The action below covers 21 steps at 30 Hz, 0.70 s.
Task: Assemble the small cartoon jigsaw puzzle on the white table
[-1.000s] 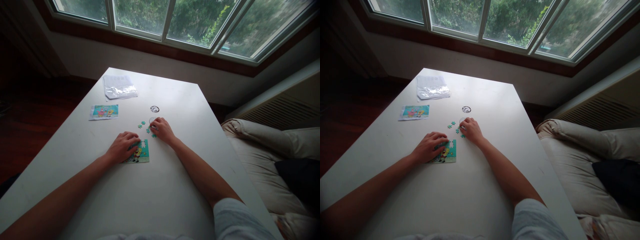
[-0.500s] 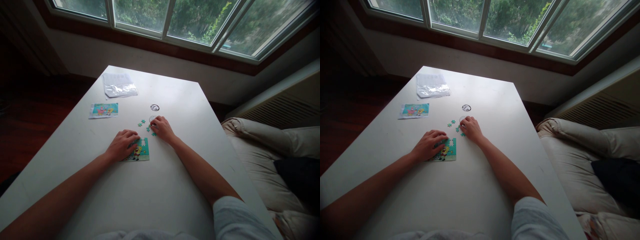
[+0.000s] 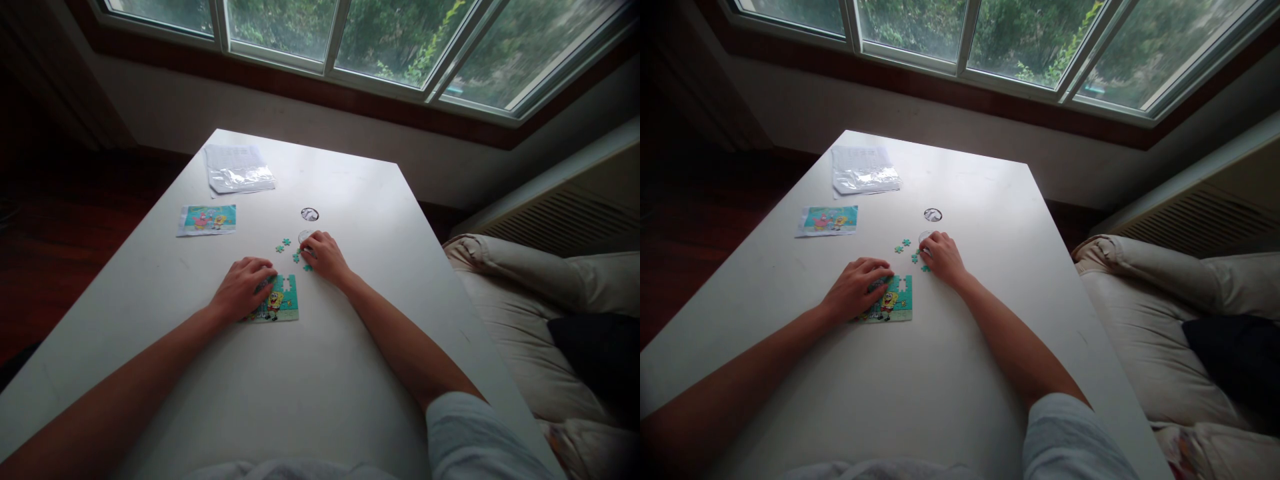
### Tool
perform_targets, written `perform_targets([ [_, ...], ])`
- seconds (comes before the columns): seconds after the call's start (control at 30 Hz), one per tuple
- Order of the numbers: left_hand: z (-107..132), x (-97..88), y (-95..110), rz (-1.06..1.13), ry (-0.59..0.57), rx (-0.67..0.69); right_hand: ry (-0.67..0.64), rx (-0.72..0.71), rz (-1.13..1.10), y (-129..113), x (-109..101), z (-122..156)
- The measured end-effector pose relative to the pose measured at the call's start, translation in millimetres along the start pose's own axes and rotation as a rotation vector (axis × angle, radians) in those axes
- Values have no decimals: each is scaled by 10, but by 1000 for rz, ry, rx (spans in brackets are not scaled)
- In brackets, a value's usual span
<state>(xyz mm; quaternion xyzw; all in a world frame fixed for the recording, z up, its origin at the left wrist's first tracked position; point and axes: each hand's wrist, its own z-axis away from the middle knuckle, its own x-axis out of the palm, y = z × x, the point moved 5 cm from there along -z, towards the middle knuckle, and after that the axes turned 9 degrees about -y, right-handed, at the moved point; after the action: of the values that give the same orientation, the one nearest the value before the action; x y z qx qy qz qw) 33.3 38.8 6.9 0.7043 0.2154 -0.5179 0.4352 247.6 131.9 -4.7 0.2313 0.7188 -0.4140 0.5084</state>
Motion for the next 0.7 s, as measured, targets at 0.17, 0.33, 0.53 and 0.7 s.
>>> perform_targets([
  [0.17,-1,4,-6,-3,2,5,-7,3,7,-12,-4,3],
  [0.33,-1,-5,-4,-9,-5,2,-7,1,14,-19,-12,13],
  [0.53,-3,-13,2,-2,-10,-4,-4,-5,15,-25,-14,11],
  [0.7,4,-8,0,9,-5,-1,-1,-9,10,-17,-21,9],
])
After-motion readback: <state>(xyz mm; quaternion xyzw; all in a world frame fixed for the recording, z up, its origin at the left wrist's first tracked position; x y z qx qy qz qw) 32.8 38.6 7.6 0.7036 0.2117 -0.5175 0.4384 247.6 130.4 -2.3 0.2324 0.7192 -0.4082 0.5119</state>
